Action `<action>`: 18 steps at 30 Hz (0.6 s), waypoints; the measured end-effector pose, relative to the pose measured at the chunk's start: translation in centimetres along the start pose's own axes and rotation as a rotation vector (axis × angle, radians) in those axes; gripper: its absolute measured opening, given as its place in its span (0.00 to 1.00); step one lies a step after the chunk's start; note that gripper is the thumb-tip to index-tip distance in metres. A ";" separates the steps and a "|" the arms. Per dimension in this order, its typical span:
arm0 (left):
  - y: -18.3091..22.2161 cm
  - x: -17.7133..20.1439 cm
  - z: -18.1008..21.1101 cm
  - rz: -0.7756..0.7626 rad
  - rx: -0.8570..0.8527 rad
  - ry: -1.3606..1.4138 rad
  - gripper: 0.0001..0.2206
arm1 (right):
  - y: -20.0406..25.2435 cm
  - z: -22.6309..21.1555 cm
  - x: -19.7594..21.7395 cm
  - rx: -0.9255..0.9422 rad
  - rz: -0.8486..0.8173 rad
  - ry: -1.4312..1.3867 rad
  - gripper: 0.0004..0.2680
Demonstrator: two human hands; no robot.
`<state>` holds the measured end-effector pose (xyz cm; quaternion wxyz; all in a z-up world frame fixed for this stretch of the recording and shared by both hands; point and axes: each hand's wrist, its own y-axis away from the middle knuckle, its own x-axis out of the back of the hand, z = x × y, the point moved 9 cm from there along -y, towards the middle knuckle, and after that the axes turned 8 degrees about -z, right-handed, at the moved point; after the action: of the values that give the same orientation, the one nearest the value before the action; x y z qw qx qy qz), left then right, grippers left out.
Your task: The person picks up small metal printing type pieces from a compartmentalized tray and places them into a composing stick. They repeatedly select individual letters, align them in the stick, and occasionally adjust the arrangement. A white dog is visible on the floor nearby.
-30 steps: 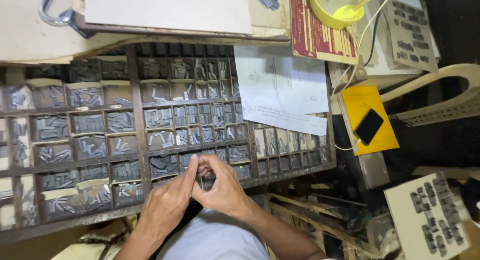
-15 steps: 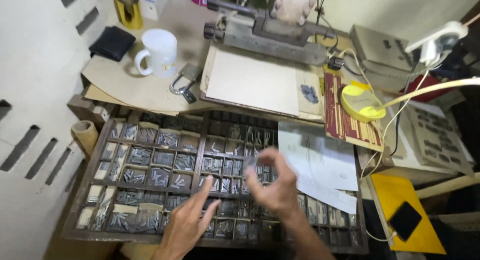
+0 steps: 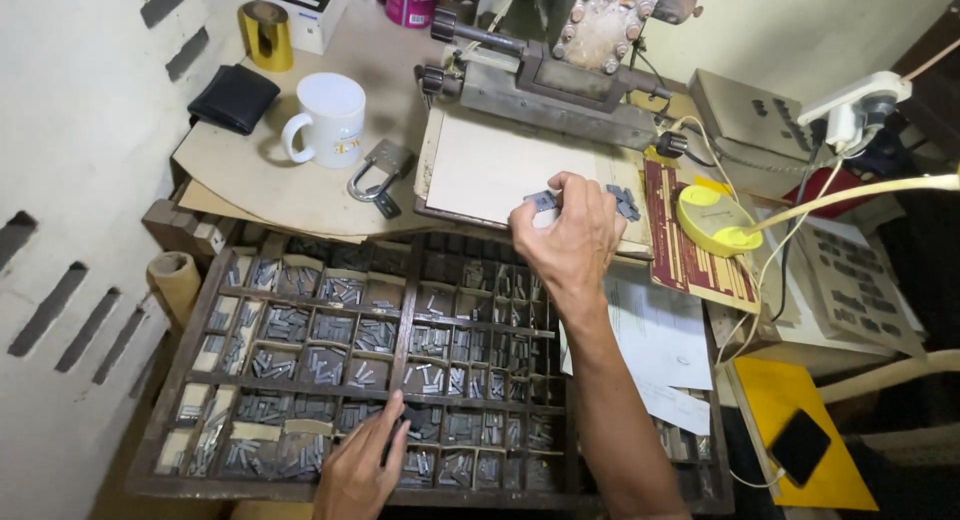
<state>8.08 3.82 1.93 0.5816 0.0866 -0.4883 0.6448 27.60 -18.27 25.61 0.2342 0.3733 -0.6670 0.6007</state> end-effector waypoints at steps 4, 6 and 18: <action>0.0 0.0 -0.2 -0.002 -0.024 0.012 0.31 | -0.1 -0.5 0.0 -0.043 -0.012 -0.007 0.11; -0.5 -0.1 -0.7 -0.057 0.077 0.032 0.29 | -0.6 -0.6 -0.6 -0.143 -0.077 -0.019 0.11; -0.2 -0.9 -2.3 -0.183 0.380 0.195 0.24 | -0.5 -1.5 1.7 -0.032 -0.046 -0.251 0.17</action>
<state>9.58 4.84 0.26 0.6553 0.1760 -0.2896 0.6750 26.78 -17.15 27.44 0.1686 0.4572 -0.6917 0.5330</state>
